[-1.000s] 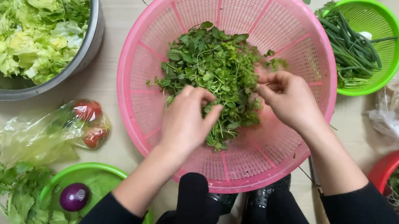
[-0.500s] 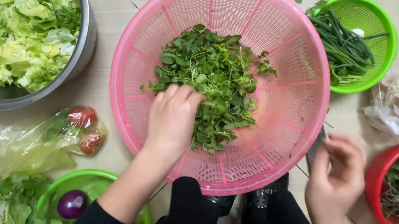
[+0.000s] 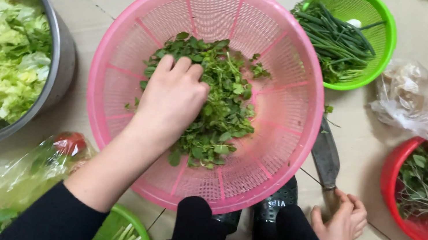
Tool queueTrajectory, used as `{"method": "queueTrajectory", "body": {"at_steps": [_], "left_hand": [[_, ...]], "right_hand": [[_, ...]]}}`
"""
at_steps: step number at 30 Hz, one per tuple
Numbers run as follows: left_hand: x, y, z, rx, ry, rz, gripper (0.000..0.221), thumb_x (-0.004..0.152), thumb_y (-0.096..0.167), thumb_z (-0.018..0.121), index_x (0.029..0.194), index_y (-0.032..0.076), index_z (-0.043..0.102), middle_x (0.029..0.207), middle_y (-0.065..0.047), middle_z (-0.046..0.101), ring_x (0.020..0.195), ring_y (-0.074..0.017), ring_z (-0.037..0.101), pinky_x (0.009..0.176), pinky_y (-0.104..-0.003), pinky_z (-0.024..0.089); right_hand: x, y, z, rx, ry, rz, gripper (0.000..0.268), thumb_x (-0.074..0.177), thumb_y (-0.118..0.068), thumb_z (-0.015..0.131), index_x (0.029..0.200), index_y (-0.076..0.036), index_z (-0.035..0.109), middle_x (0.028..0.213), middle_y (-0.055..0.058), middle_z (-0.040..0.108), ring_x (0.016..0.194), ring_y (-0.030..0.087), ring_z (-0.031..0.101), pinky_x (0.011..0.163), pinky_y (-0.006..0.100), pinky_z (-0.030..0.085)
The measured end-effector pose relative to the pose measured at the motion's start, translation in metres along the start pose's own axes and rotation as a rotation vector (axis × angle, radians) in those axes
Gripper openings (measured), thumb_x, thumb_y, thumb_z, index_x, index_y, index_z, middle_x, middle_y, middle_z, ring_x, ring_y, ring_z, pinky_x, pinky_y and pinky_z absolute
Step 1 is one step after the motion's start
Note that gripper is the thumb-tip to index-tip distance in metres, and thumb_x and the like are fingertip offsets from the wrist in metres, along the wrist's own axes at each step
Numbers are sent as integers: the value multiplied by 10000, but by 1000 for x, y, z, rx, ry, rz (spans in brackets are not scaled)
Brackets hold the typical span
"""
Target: Sorting, trimming roots, and cutting various leafy vegetables including lettuce and scallions on the floor
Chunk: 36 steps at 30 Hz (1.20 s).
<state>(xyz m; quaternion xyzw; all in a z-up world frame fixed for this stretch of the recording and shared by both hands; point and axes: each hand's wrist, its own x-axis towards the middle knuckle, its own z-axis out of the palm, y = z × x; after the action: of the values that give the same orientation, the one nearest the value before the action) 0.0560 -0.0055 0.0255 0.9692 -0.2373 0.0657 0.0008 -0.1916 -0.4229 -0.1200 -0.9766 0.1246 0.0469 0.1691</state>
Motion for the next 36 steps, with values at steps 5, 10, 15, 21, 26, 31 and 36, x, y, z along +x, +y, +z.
{"method": "queueTrajectory", "body": {"at_steps": [5,10,15,21,26,31,36], "left_hand": [[56,20,9,11,-92,226,192,768,260,734,883,137,826,1261,-66,776,1151,-236,609,1072,-444,391],[93,34,95,65,-342,306,261,879,277,715,1053,113,819,1316,-122,747,1259,-308,639,1267,-572,231],[96,19,87,-183,-451,94,140,941,220,741,1047,259,823,1234,-92,779,1258,-241,659,1306,-543,243],[95,15,99,-497,-513,-182,385,996,3,584,1369,-89,564,1019,-207,763,948,-332,761,934,-454,641],[85,42,162,61,-634,-75,571,967,515,707,1138,-28,752,1131,-237,694,998,-313,609,926,-455,472],[72,27,73,-211,-466,-207,291,943,242,722,1181,80,767,1246,-198,661,1178,-331,584,1094,-525,447],[24,2,-6,-795,-390,-546,229,1055,244,585,1035,44,696,967,-114,758,791,-255,717,815,-430,602]], "right_hand": [[4,20,5,-50,-2,24,834,780,-267,773,1506,-2,460,1484,298,356,1322,494,399,1099,584,317],[-1,18,2,-21,-69,77,842,792,-268,748,1521,-12,413,1456,288,340,1326,473,371,1086,602,295],[-1,29,7,-26,-68,84,878,771,-295,767,1537,-46,418,1483,270,356,1324,470,398,1082,596,310],[4,29,5,-12,-138,105,827,789,-263,752,1511,-28,426,1455,272,362,1321,460,393,1089,580,300],[4,28,3,14,-124,85,843,785,-244,755,1522,-16,417,1441,288,368,1317,465,398,1077,584,315],[-1,51,4,48,-143,35,682,789,-136,738,1424,22,544,1297,245,583,1162,396,591,1028,480,477],[-27,38,-28,136,-104,-70,633,795,-151,746,1367,38,553,1249,246,591,1114,382,578,1003,482,484]]}}
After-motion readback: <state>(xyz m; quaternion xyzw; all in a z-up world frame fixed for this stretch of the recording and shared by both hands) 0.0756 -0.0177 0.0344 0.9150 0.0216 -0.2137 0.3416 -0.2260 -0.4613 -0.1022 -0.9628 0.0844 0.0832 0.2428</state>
